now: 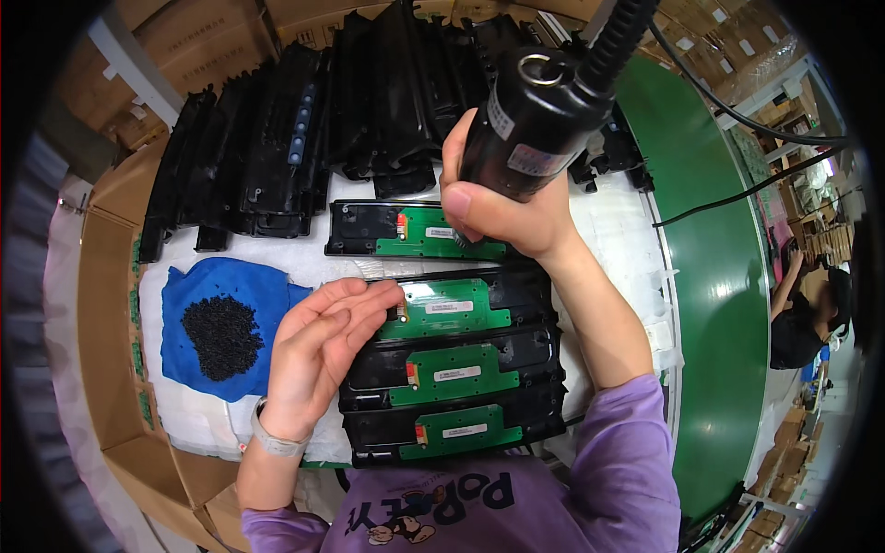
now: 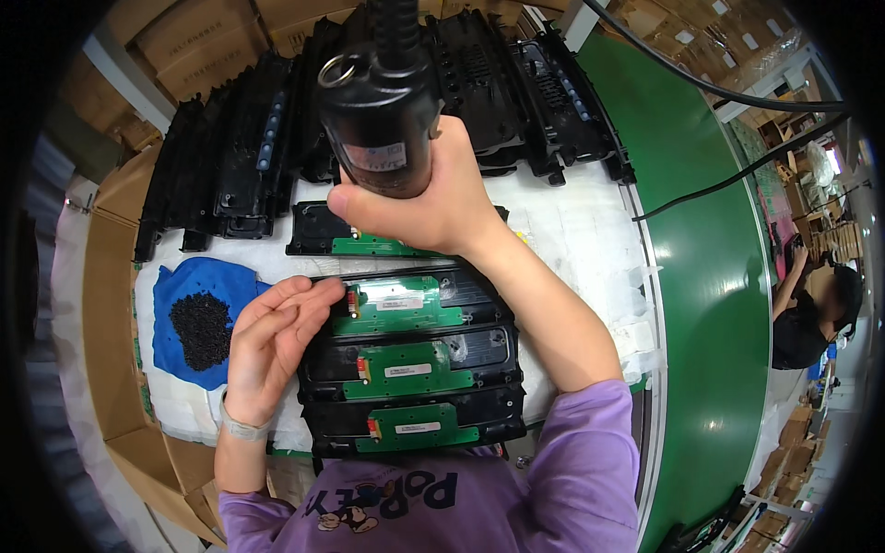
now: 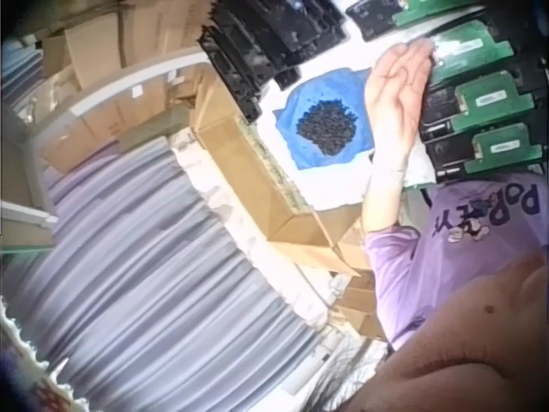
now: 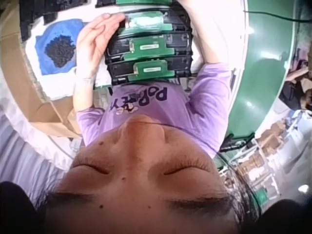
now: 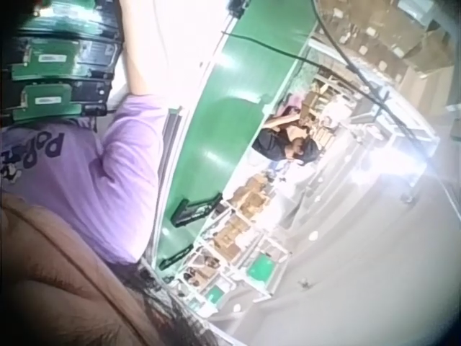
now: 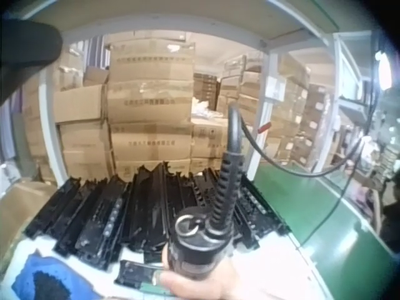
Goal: Assemble small electronic components onto toner cartridges using an electric screwdriver.
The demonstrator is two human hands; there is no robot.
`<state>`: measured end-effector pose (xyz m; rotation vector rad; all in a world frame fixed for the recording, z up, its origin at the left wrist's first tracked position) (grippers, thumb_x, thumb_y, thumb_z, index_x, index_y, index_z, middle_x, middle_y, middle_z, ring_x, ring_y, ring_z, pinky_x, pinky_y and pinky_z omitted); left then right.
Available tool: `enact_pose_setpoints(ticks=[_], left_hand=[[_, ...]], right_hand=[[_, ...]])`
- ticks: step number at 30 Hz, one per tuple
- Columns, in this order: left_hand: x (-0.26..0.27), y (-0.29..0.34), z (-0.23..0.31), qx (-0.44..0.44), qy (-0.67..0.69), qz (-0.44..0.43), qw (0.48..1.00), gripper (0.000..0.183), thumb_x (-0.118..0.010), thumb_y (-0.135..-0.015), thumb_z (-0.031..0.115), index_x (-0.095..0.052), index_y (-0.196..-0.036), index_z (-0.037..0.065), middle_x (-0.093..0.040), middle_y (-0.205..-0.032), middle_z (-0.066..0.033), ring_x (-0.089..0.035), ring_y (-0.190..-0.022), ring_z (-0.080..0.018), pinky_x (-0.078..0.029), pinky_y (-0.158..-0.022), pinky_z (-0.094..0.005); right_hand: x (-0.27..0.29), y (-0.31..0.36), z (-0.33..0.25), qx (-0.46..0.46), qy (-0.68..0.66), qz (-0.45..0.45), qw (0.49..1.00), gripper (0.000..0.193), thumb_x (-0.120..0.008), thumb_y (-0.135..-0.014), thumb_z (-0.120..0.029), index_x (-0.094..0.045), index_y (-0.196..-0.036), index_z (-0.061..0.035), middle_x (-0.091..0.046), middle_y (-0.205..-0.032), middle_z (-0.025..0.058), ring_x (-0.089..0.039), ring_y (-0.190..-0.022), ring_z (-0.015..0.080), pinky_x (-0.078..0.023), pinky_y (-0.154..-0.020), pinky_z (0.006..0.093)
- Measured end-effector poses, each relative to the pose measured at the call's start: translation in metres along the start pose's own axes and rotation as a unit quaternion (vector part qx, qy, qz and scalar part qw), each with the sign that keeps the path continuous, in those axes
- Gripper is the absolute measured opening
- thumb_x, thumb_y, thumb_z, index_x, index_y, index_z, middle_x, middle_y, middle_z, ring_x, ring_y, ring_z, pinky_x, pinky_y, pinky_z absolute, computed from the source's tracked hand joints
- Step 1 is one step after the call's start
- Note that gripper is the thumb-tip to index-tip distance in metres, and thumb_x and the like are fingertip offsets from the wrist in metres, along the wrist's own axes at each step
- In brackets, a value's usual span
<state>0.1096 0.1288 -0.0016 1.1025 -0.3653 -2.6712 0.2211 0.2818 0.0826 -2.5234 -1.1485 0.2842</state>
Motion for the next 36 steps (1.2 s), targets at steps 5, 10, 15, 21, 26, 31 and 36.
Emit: enact_pose_setpoints(ticks=[5,10,15,21,26,31,36], left_hand=[[0.0,0.001,0.0,-0.012,-0.092,-0.008,0.996,0.021,-0.038,-0.093,0.016,-0.045,-0.104,-0.001,-0.055,-0.107,-0.0238,-0.058,-0.096,-0.0265,-0.048,-0.077,-0.0257],[0.002,0.008,0.001,-0.002,-0.198,-0.023,0.98,0.021,-0.036,-0.096,0.024,-0.044,-0.092,0.005,-0.042,-0.052,0.0009,-0.033,-0.041,-0.0042,-0.02,-0.036,-0.0178],[0.008,0.003,-0.004,0.013,-0.086,-0.022,0.996,0.009,-0.042,-0.091,0.015,-0.043,-0.091,0.006,-0.03,-0.054,0.0056,-0.022,-0.045,-0.0043,-0.016,-0.042,-0.0194],[-0.001,0.004,-0.005,-0.003,-0.077,-0.067,0.995,0.013,-0.05,-0.089,0.013,-0.045,-0.098,0.005,-0.052,-0.065,-0.0033,-0.05,-0.056,-0.0103,-0.036,-0.05,-0.0201],[0.001,0.007,-0.011,0.018,-0.071,-0.11,0.991,0.009,-0.053,-0.087,0.008,-0.049,-0.092,0.003,-0.059,-0.07,-0.0076,-0.053,-0.052,-0.011,-0.037,-0.046,-0.0183],[0.003,0.005,-0.017,0.047,-0.032,-0.097,0.994,0.007,-0.053,-0.087,0.008,-0.053,-0.088,0.001,-0.058,-0.067,-0.0059,-0.042,-0.044,-0.0045,-0.03,-0.04,-0.0159],[0.004,0.005,-0.02,0.028,-0.064,-0.056,0.996,0.011,-0.053,-0.088,0.01,-0.056,-0.087,0.0,-0.057,-0.067,-0.0055,-0.041,-0.044,-0.0039,-0.03,-0.04,-0.0157]], right_hand=[[-0.004,0.005,-0.012,0.01,-0.056,-0.022,0.998,0.025,-0.064,-0.072,-0.015,-0.046,-0.081,-0.0006,-0.047,-0.054,0.0044,-0.043,-0.038,0.0117,-0.034,-0.036,0.0226],[-0.017,0.009,-0.045,0.089,-0.305,-0.136,0.938,0.032,-0.059,-0.078,-0.023,-0.042,-0.095,-0.0016,-0.043,-0.054,0.0043,-0.04,-0.039,0.0128,-0.035,-0.04,0.0265],[-0.024,0.013,-0.05,0.071,-0.297,-0.134,0.943,0.037,-0.058,-0.079,-0.033,-0.043,-0.099,-0.0065,-0.047,-0.06,0.0,-0.045,-0.041,0.0108,-0.043,-0.051,0.0277],[-0.028,0.016,-0.052,0.097,-0.316,-0.134,0.934,0.036,-0.055,-0.081,-0.034,-0.043,-0.1,-0.0052,-0.048,-0.061,-0.0003,-0.046,-0.041,0.0107,-0.043,-0.051,0.028],[-0.027,0.019,-0.055,0.136,-0.32,-0.127,0.929,0.038,-0.053,-0.083,-0.035,-0.043,-0.104,-0.0053,-0.048,-0.064,0.0,-0.047,-0.044,0.0103,-0.044,-0.055,0.0289],[-0.032,0.022,-0.051,0.122,-0.324,-0.116,0.931,0.039,-0.052,-0.084,-0.036,-0.043,-0.105,-0.0056,-0.049,-0.066,0.0003,-0.047,-0.045,0.0105,-0.043,-0.057,0.0295],[-0.035,0.023,-0.048,0.111,-0.316,-0.106,0.936,0.04,-0.051,-0.084,-0.038,-0.043,-0.106,-0.006,-0.048,-0.065,0.0003,-0.046,-0.045,0.0112,-0.042,-0.056,0.0296]])
Point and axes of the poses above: each hand's wrist, its own y-axis away from the middle knuckle, its own x-axis out of the back of the hand, z = x × y, the point moved 6 cm from there along -y, towards the middle knuckle
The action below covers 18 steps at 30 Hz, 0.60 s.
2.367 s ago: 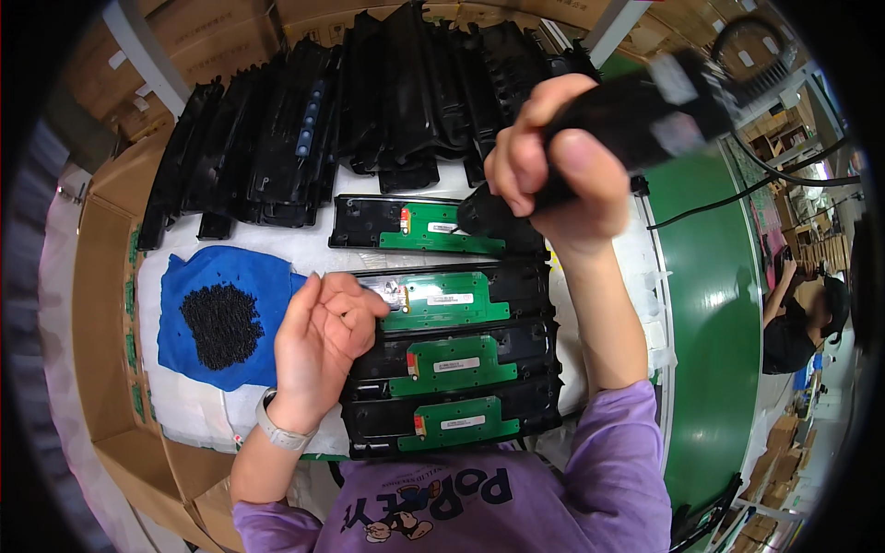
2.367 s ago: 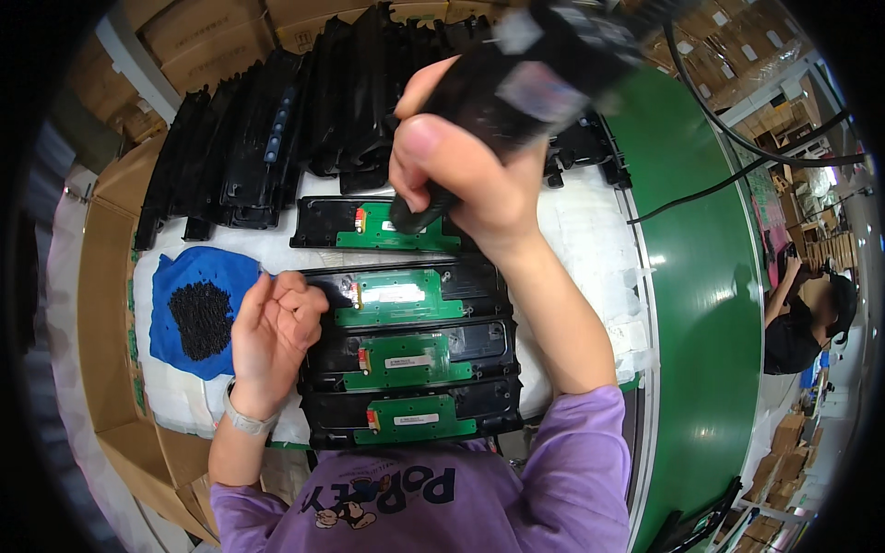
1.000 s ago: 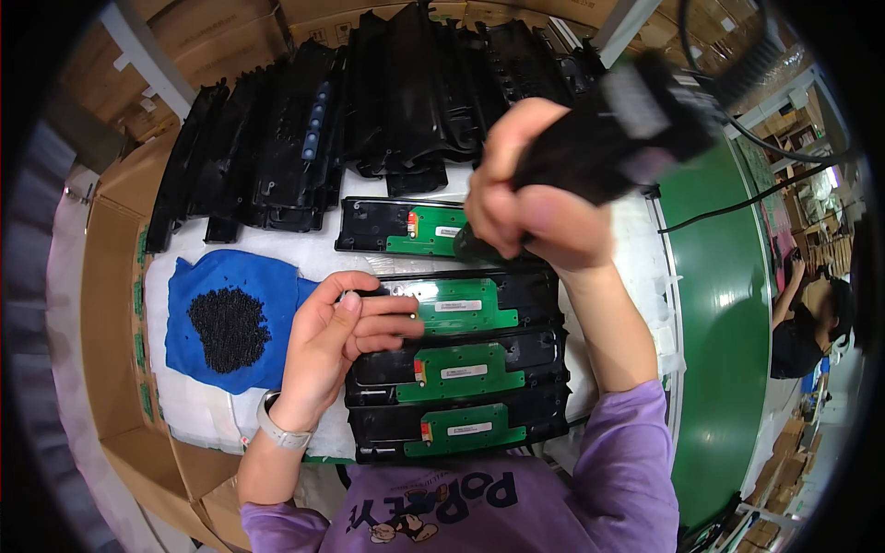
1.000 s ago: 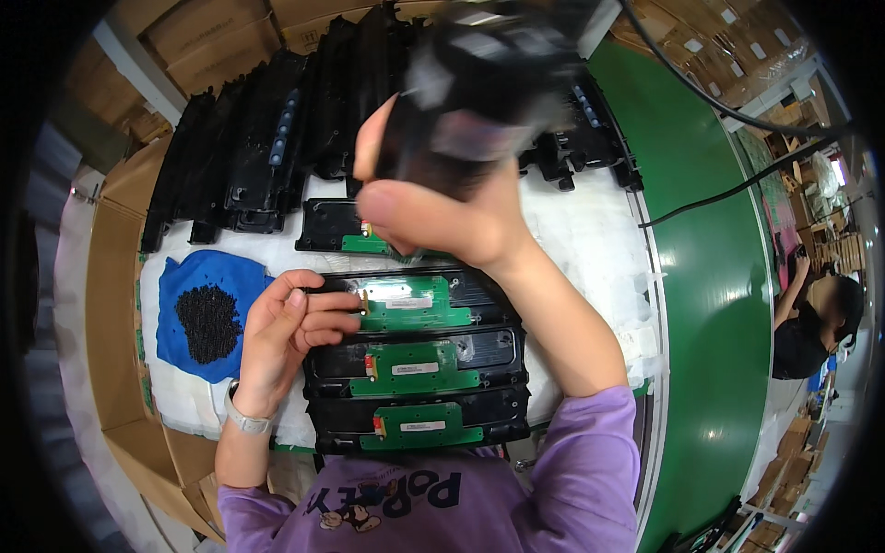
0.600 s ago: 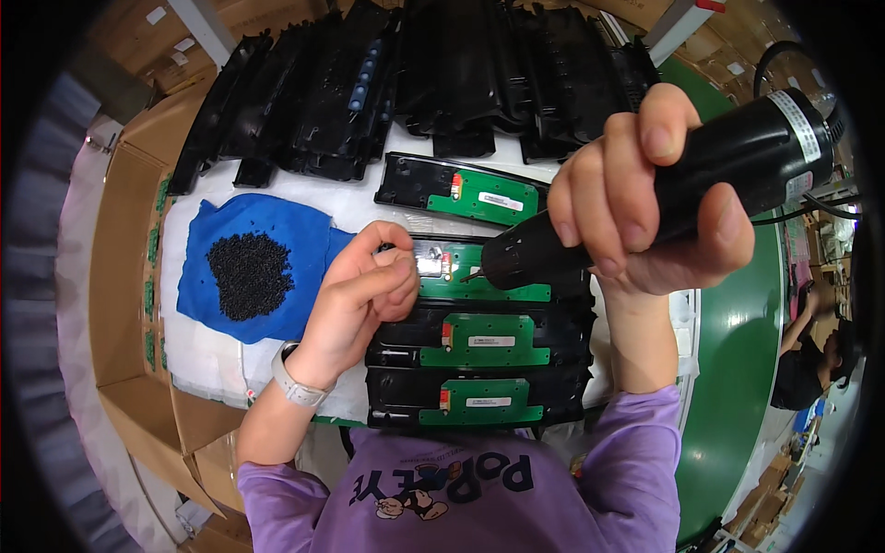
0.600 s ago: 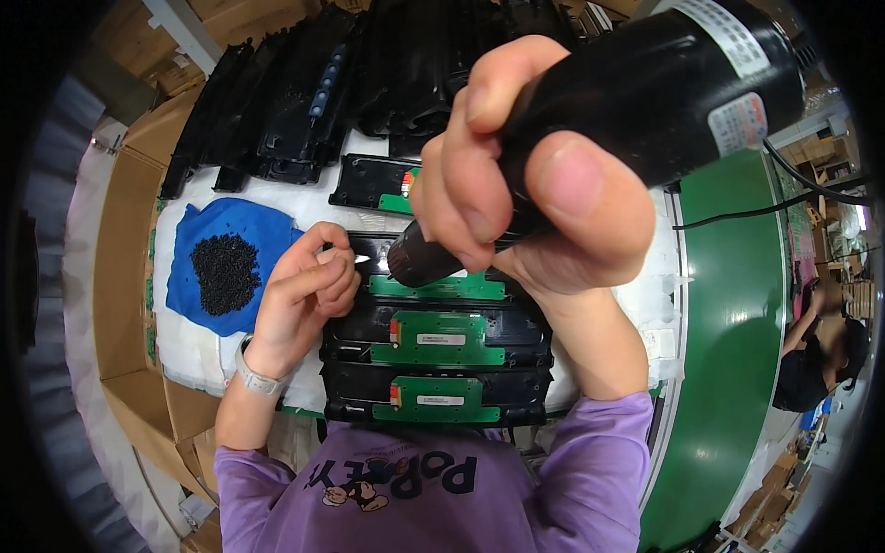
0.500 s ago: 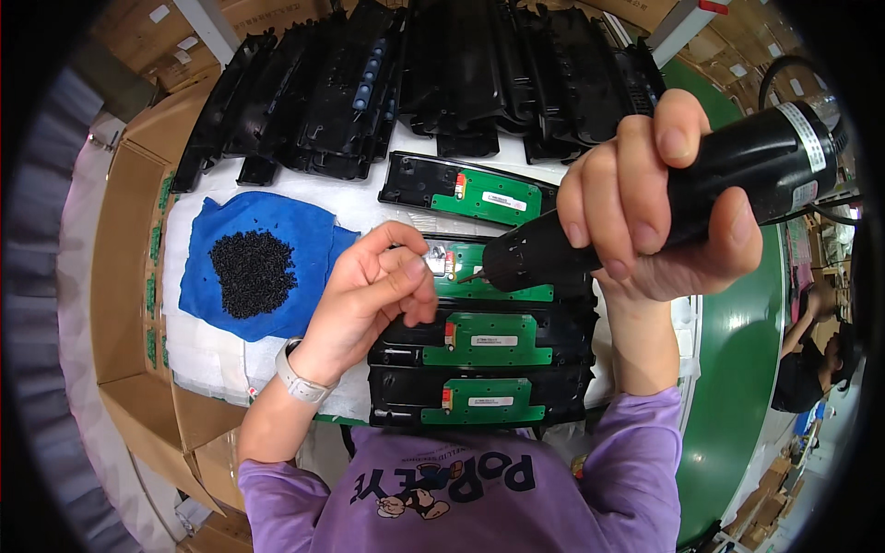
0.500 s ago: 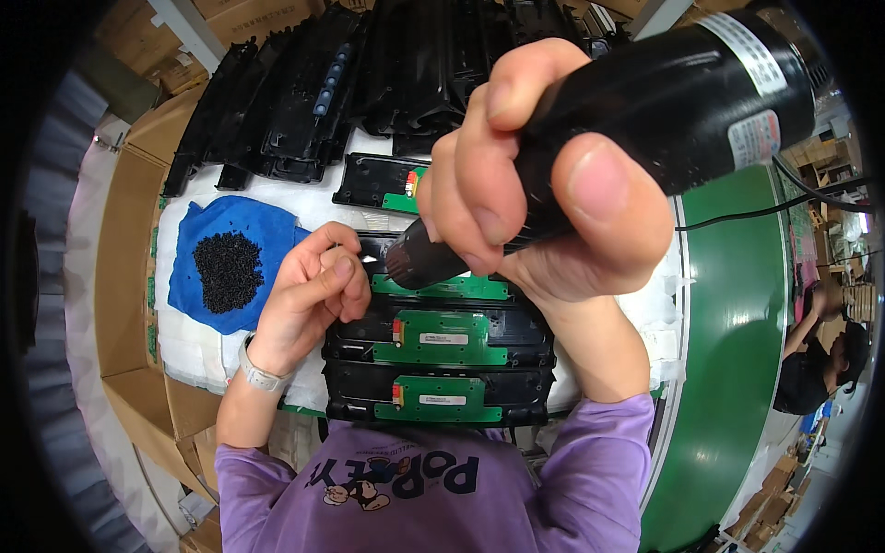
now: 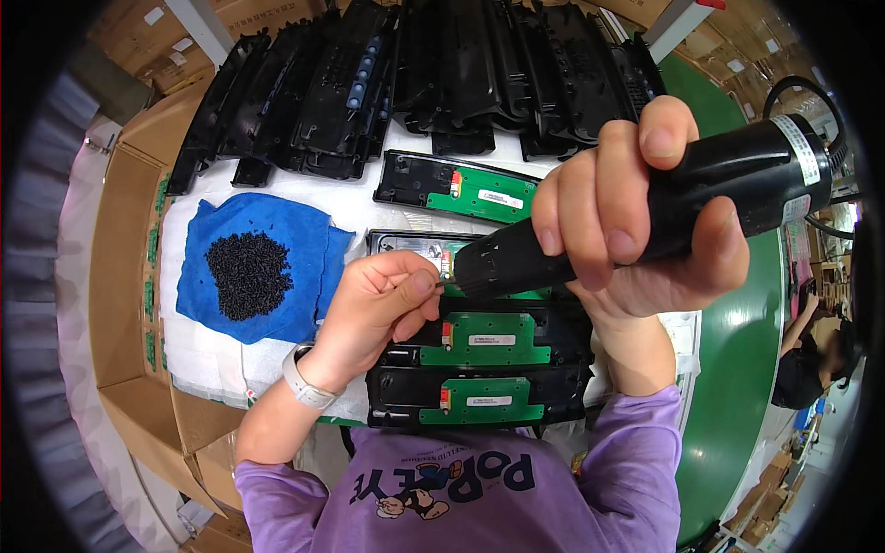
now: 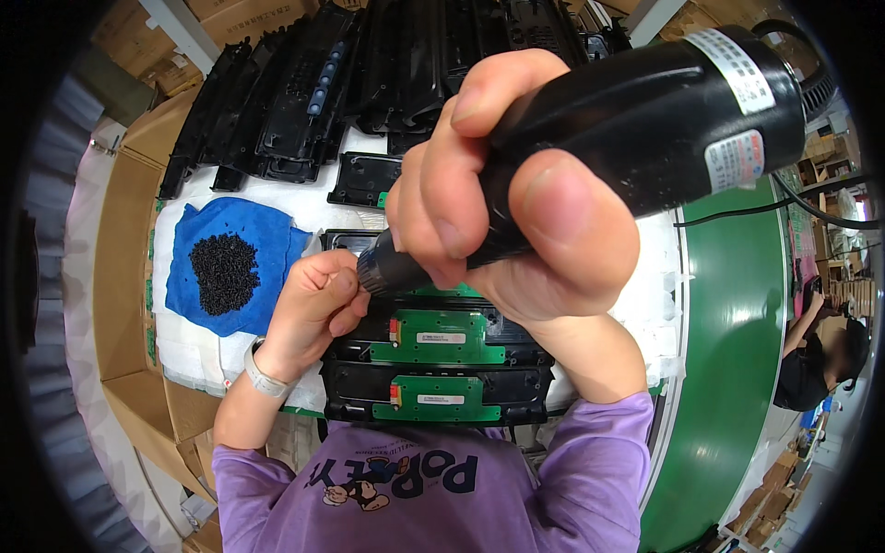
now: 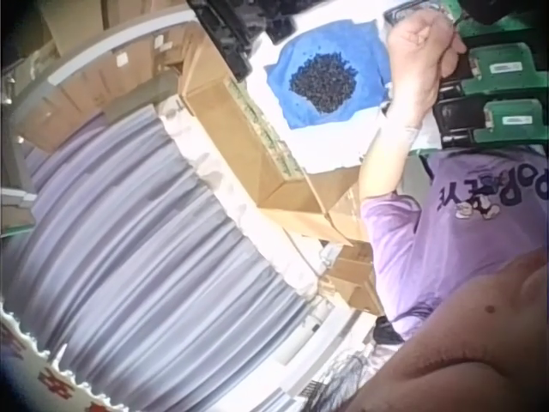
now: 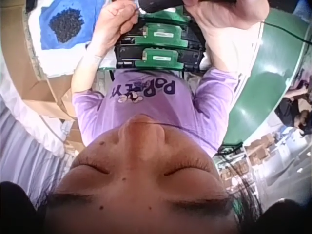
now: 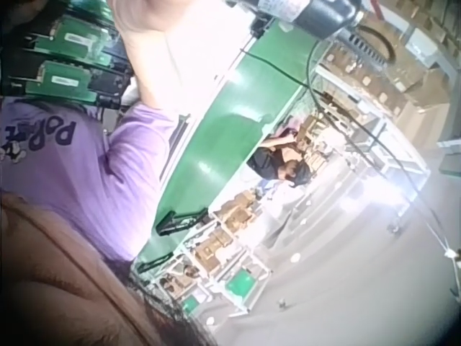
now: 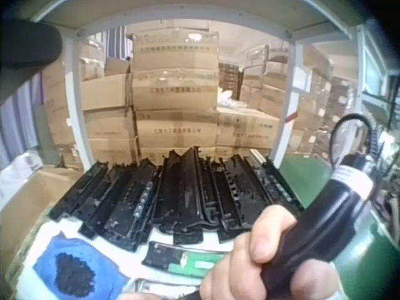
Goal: Assemble small electronic components onto toner cartridges using an electric screwdriver.
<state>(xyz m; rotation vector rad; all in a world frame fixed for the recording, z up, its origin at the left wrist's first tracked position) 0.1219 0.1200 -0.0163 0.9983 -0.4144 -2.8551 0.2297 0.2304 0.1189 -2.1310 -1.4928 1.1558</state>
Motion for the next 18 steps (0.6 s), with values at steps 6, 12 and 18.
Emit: enact_pose_setpoints(ticks=[6,12,18], left_hand=[[-0.001,0.002,0.003,-0.018,-0.063,0.011,0.998,0.015,-0.052,-0.089,0.011,-0.058,-0.083,-0.002,-0.057,-0.062,-0.0051,-0.042,-0.042,-0.0046,-0.031,-0.04,-0.0162],[-0.004,0.004,0.004,-0.043,-0.119,0.036,0.991,0.014,-0.051,-0.088,0.008,-0.058,-0.08,-0.003,-0.056,-0.059,-0.0045,-0.042,-0.042,-0.0045,-0.032,-0.04,-0.0166],[-0.009,0.005,0.005,-0.052,-0.188,0.004,0.981,0.012,-0.052,-0.087,0.005,-0.056,-0.078,-0.002,-0.054,-0.06,-0.0027,-0.041,-0.044,-0.0033,-0.031,-0.041,-0.0165]], right_hand=[[-0.002,0.003,0.002,-0.007,0.011,0.021,1.0,0.04,-0.052,-0.083,-0.038,-0.043,-0.105,-0.0063,-0.048,-0.064,0.0004,-0.046,-0.045,0.0114,-0.042,-0.055,0.0298],[-0.008,0.002,0.004,-0.012,0.026,0.027,0.999,0.039,-0.054,-0.082,-0.038,-0.043,-0.102,-0.0064,-0.048,-0.062,0.0004,-0.045,-0.044,0.0115,-0.041,-0.053,0.0292],[0.005,0.0,0.008,-0.053,0.042,0.115,0.991,0.035,-0.045,-0.085,-0.036,-0.044,-0.101,-0.0046,-0.045,-0.059,0.0014,-0.04,-0.04,0.0114,-0.039,-0.049,0.0292]])
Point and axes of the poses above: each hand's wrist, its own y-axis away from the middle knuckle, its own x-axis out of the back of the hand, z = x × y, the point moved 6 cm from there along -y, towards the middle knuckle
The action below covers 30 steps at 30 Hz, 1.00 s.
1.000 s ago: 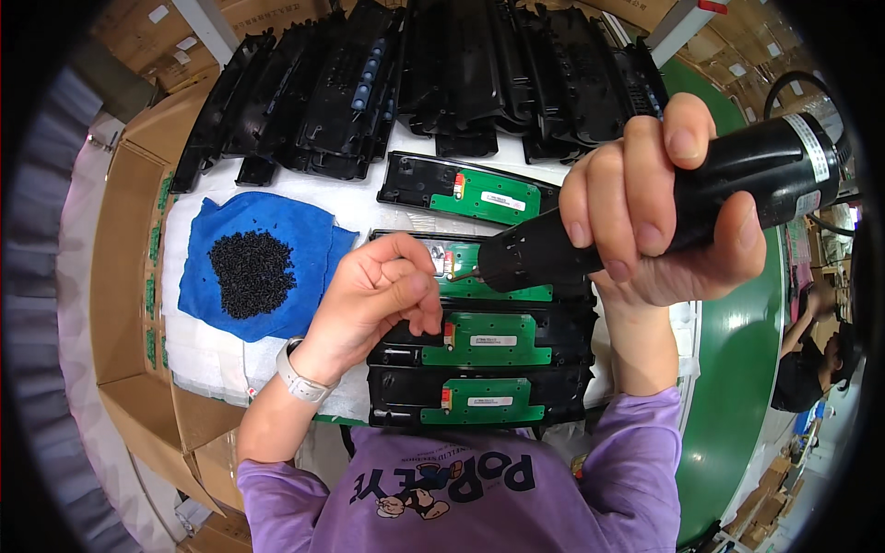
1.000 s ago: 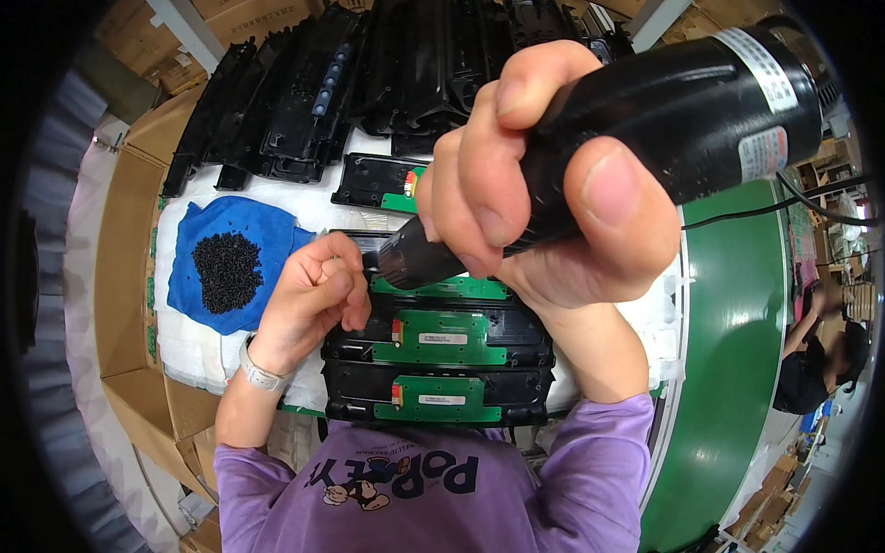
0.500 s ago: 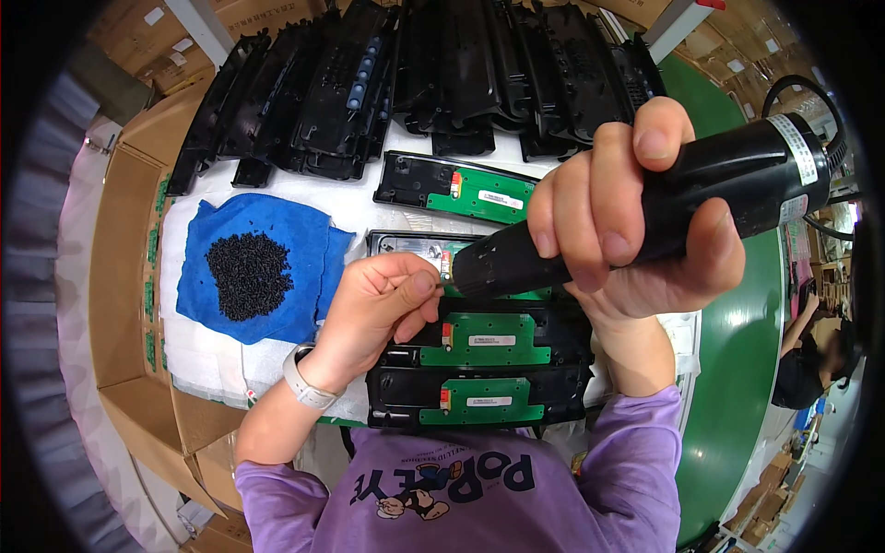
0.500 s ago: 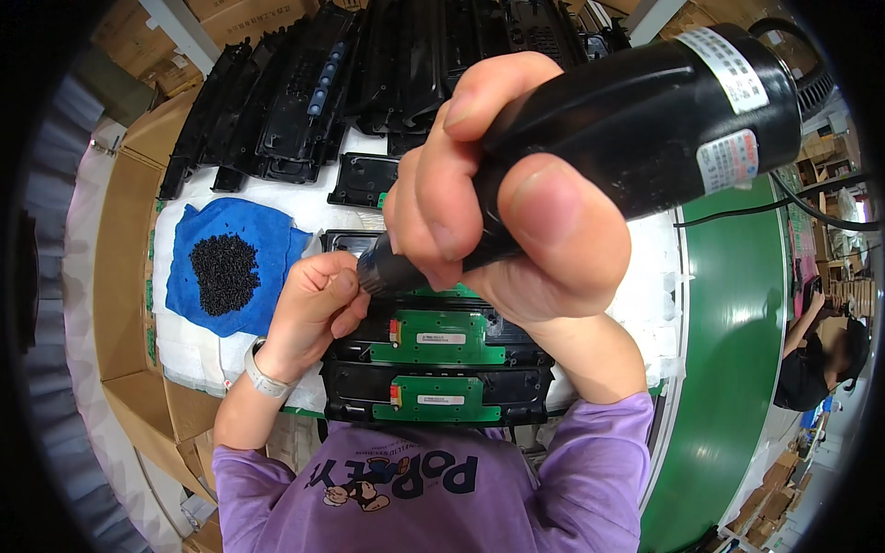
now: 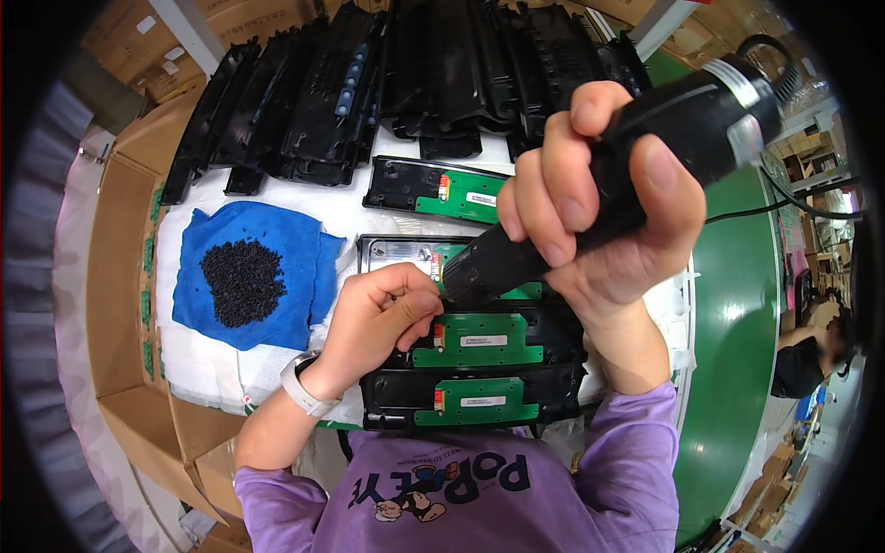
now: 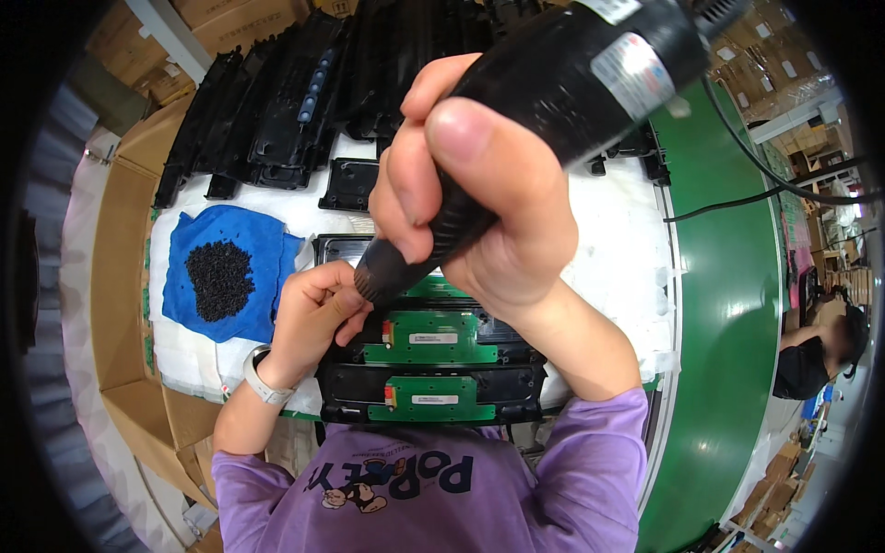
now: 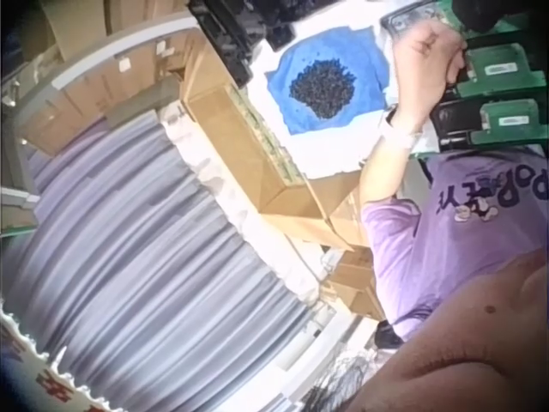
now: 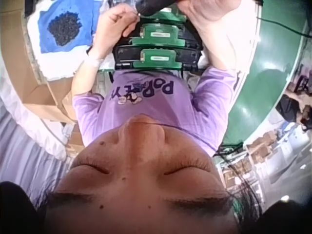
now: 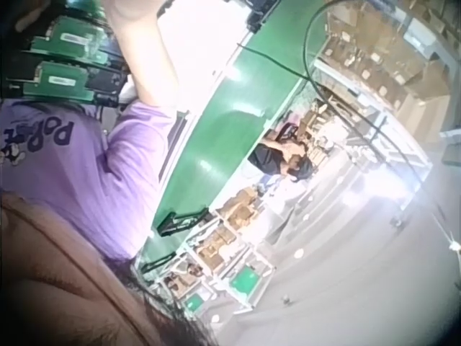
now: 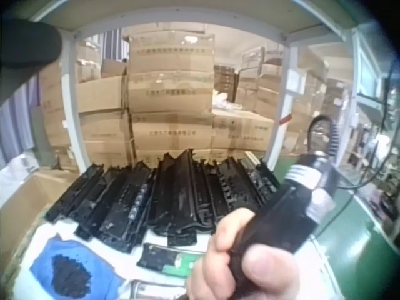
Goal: Assemble small electronic components onto toner cartridges using an electric screwdriver.
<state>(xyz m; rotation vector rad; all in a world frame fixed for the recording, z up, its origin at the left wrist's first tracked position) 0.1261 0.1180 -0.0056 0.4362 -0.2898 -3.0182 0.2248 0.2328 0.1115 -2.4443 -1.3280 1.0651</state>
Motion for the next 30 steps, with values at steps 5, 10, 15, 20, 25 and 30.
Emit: enact_pose_setpoints(ticks=[5,10,15,20,25,30], left_hand=[[-0.007,0.002,0.005,-0.037,-0.061,-0.041,0.997,0.012,-0.051,-0.087,0.004,-0.055,-0.077,-0.002,-0.052,-0.059,-0.0017,-0.04,-0.044,-0.0029,-0.031,-0.042,-0.0171],[-0.01,0.004,-0.001,-0.001,-0.045,-0.06,0.997,0.017,-0.048,-0.09,0.008,-0.053,-0.077,-0.002,-0.048,-0.053,-0.0003,-0.038,-0.042,-0.0036,-0.03,-0.041,-0.0175],[-0.008,0.005,-0.002,0.022,0.067,-0.04,0.997,0.023,-0.048,-0.092,0.017,-0.052,-0.078,-0.001,-0.047,-0.053,-0.0015,-0.037,-0.04,-0.005,-0.029,-0.039,-0.0184],[0.002,0.002,-0.002,0.021,0.131,0.034,0.991,0.028,-0.047,-0.092,0.023,-0.052,-0.076,0.001,-0.046,-0.052,-0.0018,-0.037,-0.037,-0.0066,-0.027,-0.035,-0.0188],[0.005,-0.001,-0.005,0.058,0.168,0.01,0.984,0.028,-0.049,-0.091,0.025,-0.054,-0.077,0.001,-0.05,-0.055,-0.003,-0.038,-0.037,-0.0075,-0.029,-0.036,-0.0191],[0.009,-0.003,0.006,-0.017,0.135,0.079,0.988,0.031,-0.043,-0.093,0.029,-0.053,-0.093,-0.001,-0.058,-0.076,-0.0096,-0.049,-0.058,-0.0095,-0.038,-0.052,-0.0201]], right_hand=[[0.008,-0.002,0.001,-0.021,-0.037,0.149,0.988,0.025,-0.05,-0.082,-0.023,-0.046,-0.089,-0.0002,-0.047,-0.053,0.0058,-0.044,-0.038,0.0144,-0.038,-0.041,0.0281],[0.006,0.0,0.005,-0.064,0.038,0.103,0.992,0.028,-0.042,-0.087,-0.03,-0.049,-0.098,-0.0055,-0.044,-0.057,0.0017,-0.041,-0.041,0.0118,-0.041,-0.048,0.0296],[0.006,0.001,-0.001,-0.014,-0.057,0.136,0.989,0.028,-0.047,-0.084,-0.026,-0.04,-0.096,-0.0016,-0.045,-0.055,0.0049,-0.043,-0.039,0.0138,-0.039,-0.043,0.0301],[0.005,0.005,0.001,0.078,-0.07,0.12,0.987,0.026,-0.046,-0.085,-0.022,-0.037,-0.103,-0.0042,-0.045,-0.055,0.0078,-0.042,-0.039,0.0151,-0.038,-0.041,0.0301],[-0.005,0.008,-0.001,0.098,-0.073,0.043,0.992,0.032,-0.053,-0.083,-0.025,-0.04,-0.104,-0.0055,-0.045,-0.055,0.0087,-0.041,-0.038,0.0156,-0.038,-0.041,0.0295],[0.013,0.0,-0.019,0.125,-0.041,-0.017,0.991,0.036,-0.05,-0.085,-0.033,-0.039,-0.105,-0.006,-0.046,-0.059,0.0065,-0.044,-0.041,0.0158,-0.039,-0.043,0.0312]])
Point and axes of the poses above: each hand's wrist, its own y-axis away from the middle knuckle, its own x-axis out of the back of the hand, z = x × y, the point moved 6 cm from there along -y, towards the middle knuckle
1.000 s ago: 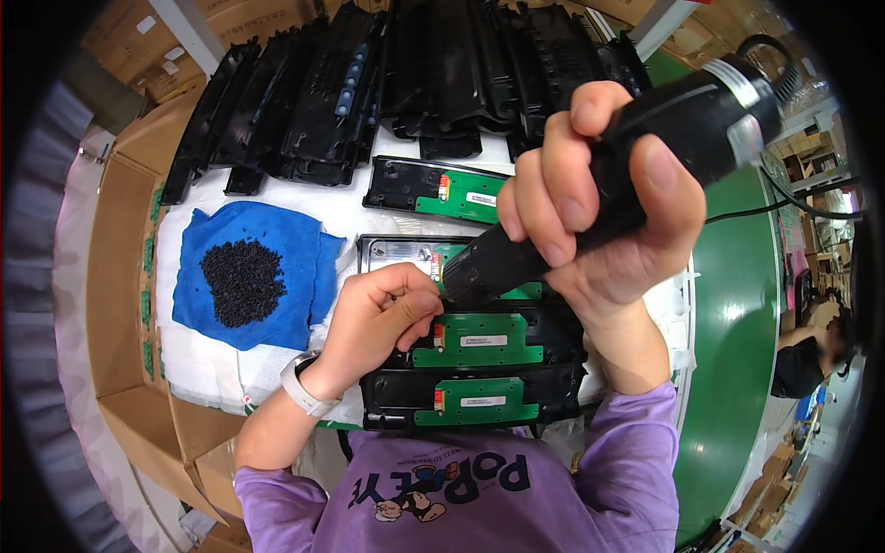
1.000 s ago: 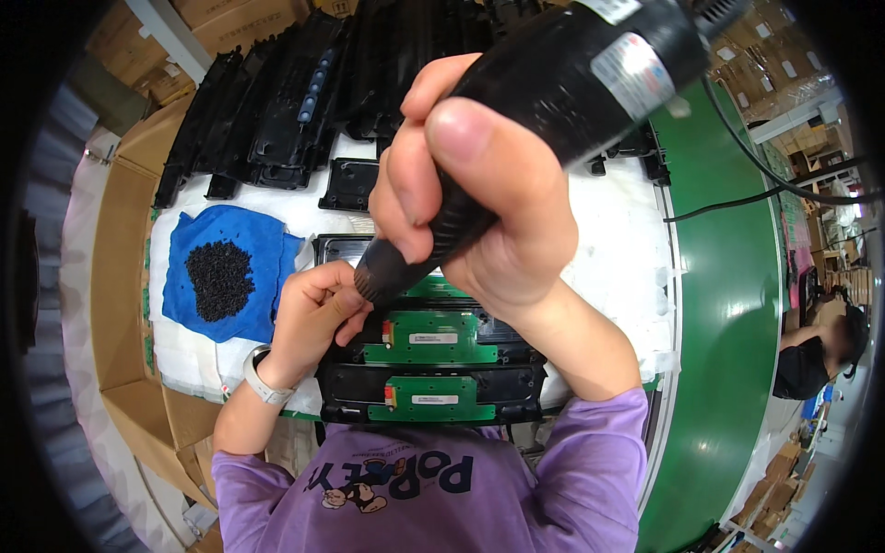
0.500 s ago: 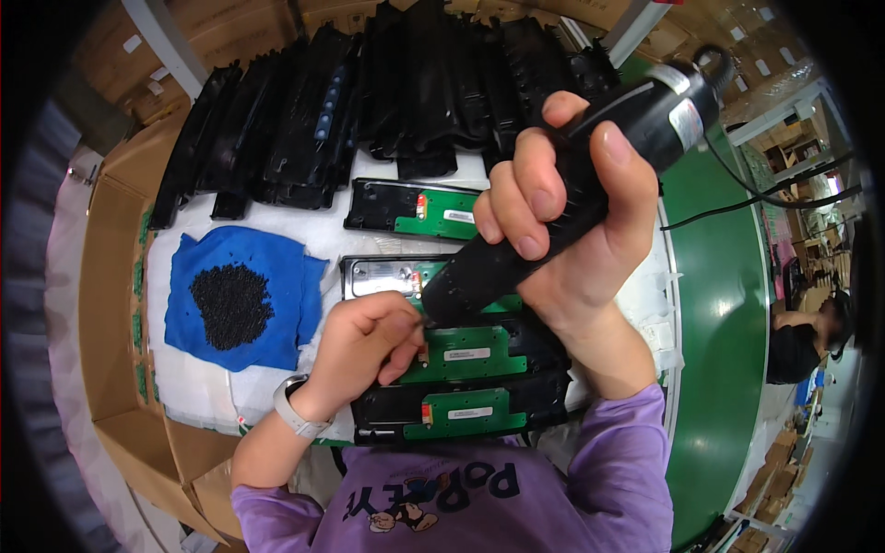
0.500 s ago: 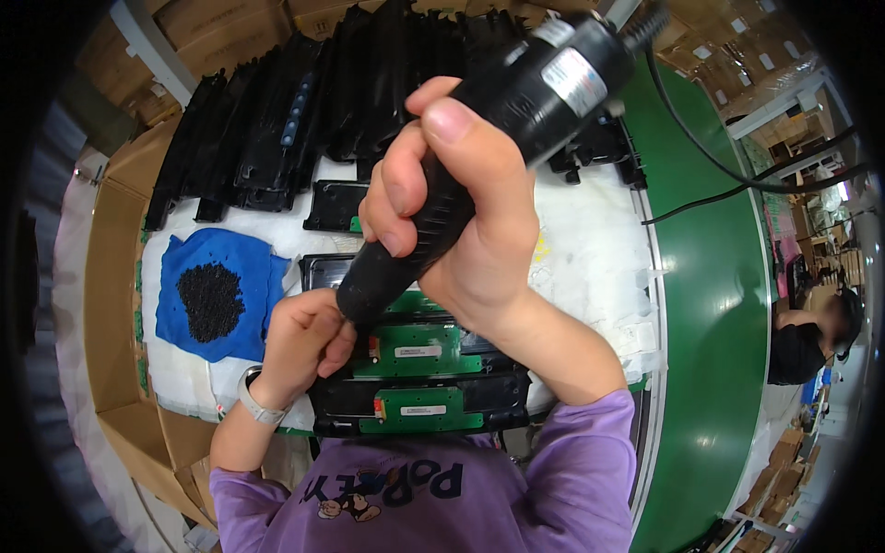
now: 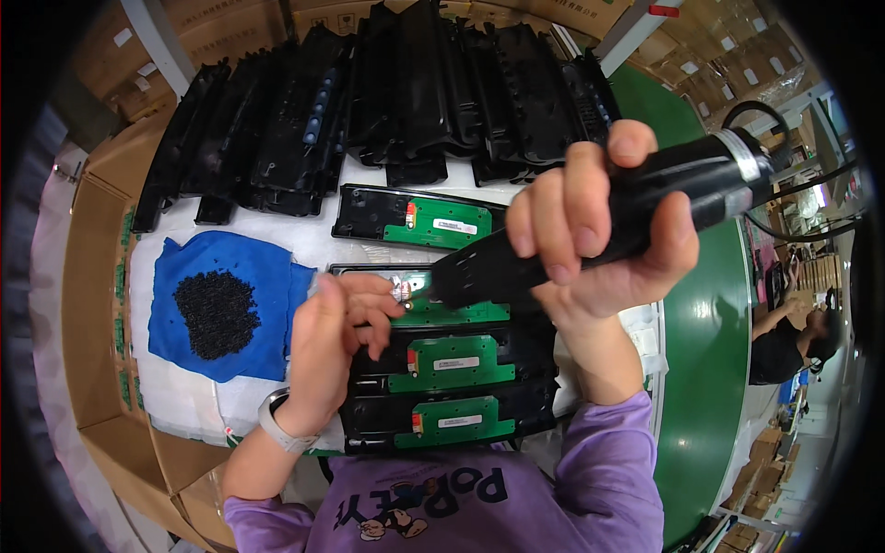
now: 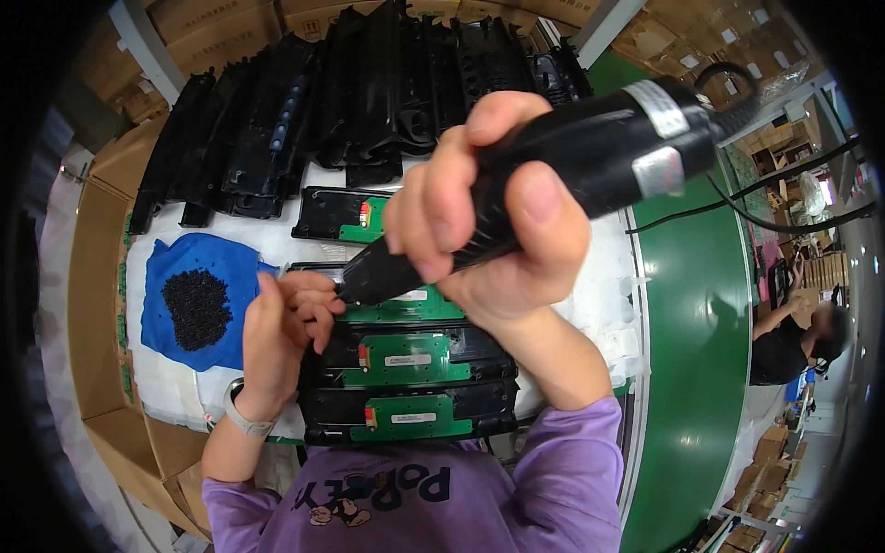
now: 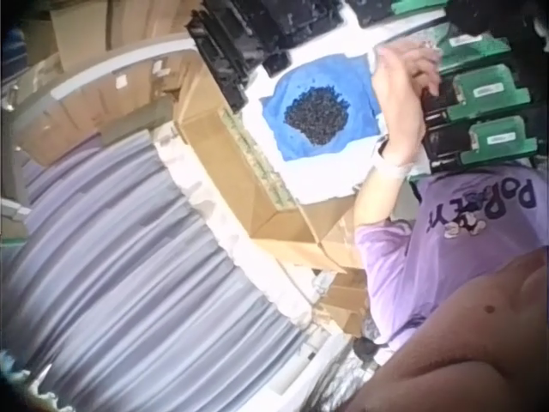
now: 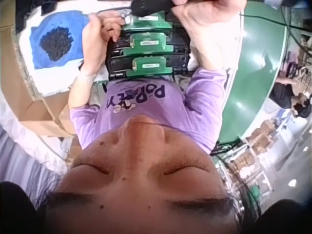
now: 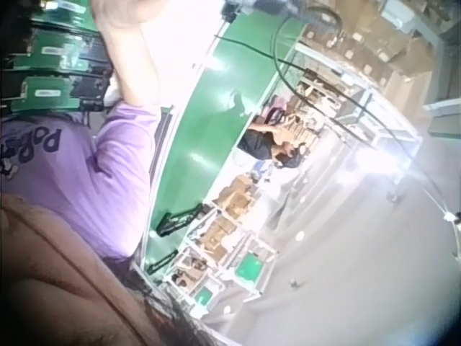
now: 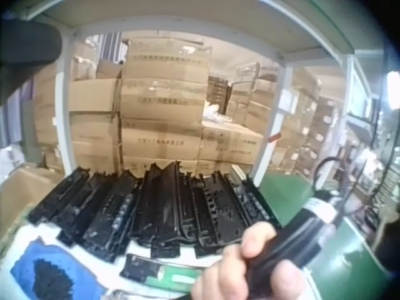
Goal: Assemble small electronic components onto toner cartridges using an electric screwdriver.
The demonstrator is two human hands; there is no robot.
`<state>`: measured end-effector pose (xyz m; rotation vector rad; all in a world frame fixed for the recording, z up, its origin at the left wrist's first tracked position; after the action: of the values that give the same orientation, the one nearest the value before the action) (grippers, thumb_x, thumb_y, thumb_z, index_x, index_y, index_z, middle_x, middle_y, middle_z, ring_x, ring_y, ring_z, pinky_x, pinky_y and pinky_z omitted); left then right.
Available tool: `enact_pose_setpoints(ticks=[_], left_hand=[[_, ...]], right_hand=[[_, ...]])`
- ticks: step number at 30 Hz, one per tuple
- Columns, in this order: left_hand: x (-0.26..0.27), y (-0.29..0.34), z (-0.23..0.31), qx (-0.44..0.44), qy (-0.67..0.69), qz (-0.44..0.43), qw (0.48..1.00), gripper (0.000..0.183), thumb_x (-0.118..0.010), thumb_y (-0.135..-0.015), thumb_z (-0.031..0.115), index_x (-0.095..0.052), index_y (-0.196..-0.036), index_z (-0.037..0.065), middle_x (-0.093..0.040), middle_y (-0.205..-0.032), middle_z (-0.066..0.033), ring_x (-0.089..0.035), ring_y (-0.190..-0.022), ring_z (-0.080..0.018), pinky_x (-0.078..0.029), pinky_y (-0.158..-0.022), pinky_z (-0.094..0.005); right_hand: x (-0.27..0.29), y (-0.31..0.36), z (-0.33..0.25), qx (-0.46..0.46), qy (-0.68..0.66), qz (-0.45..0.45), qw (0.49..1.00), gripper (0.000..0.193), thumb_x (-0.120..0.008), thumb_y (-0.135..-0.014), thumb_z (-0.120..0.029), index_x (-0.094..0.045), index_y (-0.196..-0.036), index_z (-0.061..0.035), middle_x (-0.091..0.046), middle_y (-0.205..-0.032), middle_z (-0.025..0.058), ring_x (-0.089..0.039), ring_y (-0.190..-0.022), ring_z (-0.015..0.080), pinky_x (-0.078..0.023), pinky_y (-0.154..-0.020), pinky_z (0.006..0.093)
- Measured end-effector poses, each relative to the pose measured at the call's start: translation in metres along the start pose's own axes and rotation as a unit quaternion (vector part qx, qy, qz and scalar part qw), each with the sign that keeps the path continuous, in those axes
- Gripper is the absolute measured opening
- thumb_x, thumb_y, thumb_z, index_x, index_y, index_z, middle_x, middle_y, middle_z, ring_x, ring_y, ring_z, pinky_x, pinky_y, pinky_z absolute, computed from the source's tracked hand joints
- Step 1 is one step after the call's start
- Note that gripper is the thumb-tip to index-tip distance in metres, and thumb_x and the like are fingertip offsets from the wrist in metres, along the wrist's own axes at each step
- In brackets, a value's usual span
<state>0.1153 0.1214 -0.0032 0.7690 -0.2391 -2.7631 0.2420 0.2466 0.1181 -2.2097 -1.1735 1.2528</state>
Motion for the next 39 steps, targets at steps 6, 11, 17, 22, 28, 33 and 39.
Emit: enact_pose_setpoints(ticks=[6,11,17,22,28,33,39], left_hand=[[0.008,-0.003,0.013,-0.065,0.048,-0.007,0.997,0.021,-0.032,-0.087,0.002,-0.043,-0.104,-0.002,-0.048,-0.119,-0.0223,-0.052,-0.107,-0.0273,-0.041,-0.09,-0.0309],[0.009,-0.003,0.01,-0.037,0.034,0.007,0.999,0.017,-0.034,-0.091,0.005,-0.043,-0.105,0.0,-0.046,-0.121,-0.0228,-0.049,-0.113,-0.0288,-0.041,-0.093,-0.0317],[0.009,-0.002,0.015,-0.043,0.017,0.021,0.999,0.017,-0.036,-0.095,0.013,-0.044,-0.104,0.001,-0.048,-0.12,-0.0221,-0.053,-0.109,-0.0273,-0.046,-0.087,-0.0279],[0.01,-0.002,0.014,0.009,0.0,-0.022,1.0,0.018,-0.037,-0.094,0.013,-0.047,-0.101,0.0,-0.05,-0.118,-0.022,-0.056,-0.105,-0.0271,-0.047,-0.085,-0.0278],[0.007,-0.007,0.01,0.007,0.069,0.01,0.998,0.022,-0.039,-0.094,0.016,-0.047,-0.103,-0.001,-0.052,-0.115,-0.0225,-0.056,-0.103,-0.0264,-0.046,-0.086,-0.0283],[0.008,-0.007,0.009,0.005,0.013,-0.024,1.0,0.02,-0.036,-0.095,0.018,-0.045,-0.097,0.0,-0.057,-0.105,-0.0225,-0.063,-0.086,-0.0268,-0.051,-0.074,-0.0271],[0.008,-0.002,0.008,-0.007,-0.045,-0.025,0.999,0.014,-0.038,-0.095,0.019,-0.041,-0.097,0.005,-0.031,-0.052,0.0062,-0.022,-0.043,-0.0023,-0.02,-0.041,-0.0185]], right_hand=[[0.025,0.012,-0.006,-0.034,0.248,-0.028,0.968,0.039,-0.064,-0.078,-0.031,-0.041,-0.098,-0.0064,-0.047,-0.059,0.0032,-0.045,-0.043,0.0138,-0.039,-0.046,0.0278],[0.037,0.018,0.01,-0.057,0.245,-0.02,0.968,0.03,-0.064,-0.068,-0.005,-0.045,-0.091,0.0017,-0.052,-0.065,0.0055,-0.051,-0.054,0.0088,-0.043,-0.051,0.0217],[0.033,0.02,0.012,-0.083,0.273,-0.042,0.958,0.031,-0.064,-0.066,-0.004,-0.046,-0.091,0.0023,-0.053,-0.064,0.0046,-0.052,-0.055,0.0077,-0.042,-0.051,0.0203],[0.034,0.022,0.017,-0.101,0.315,-0.025,0.943,0.031,-0.069,-0.068,-0.012,-0.045,-0.087,-0.0023,-0.051,-0.06,0.0033,-0.048,-0.05,0.0095,-0.04,-0.047,0.0223],[0.024,0.022,0.026,-0.118,0.408,-0.104,0.899,0.034,-0.073,-0.068,-0.013,-0.044,-0.083,-0.0042,-0.049,-0.058,0.0039,-0.047,-0.049,0.012,-0.041,-0.046,0.0251],[0.024,0.026,0.021,-0.109,0.407,-0.1,0.902,0.03,-0.069,-0.068,-0.007,-0.045,-0.083,-0.0031,-0.05,-0.06,0.0047,-0.049,-0.051,0.0124,-0.043,-0.049,0.0256],[0.014,0.022,0.006,-0.108,0.29,-0.061,0.949,0.033,-0.071,-0.064,-0.012,-0.051,-0.089,-0.0048,-0.054,-0.063,0.0016,-0.051,-0.054,0.009,-0.042,-0.052,0.0236]])
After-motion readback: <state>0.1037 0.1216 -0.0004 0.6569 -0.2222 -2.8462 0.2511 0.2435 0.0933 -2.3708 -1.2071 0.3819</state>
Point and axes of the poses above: each hand's wrist, its own y-axis away from the middle knuckle, its own x-axis out of the back of the hand, z = x × y, the point moved 6 cm from there along -y, towards the middle knuckle
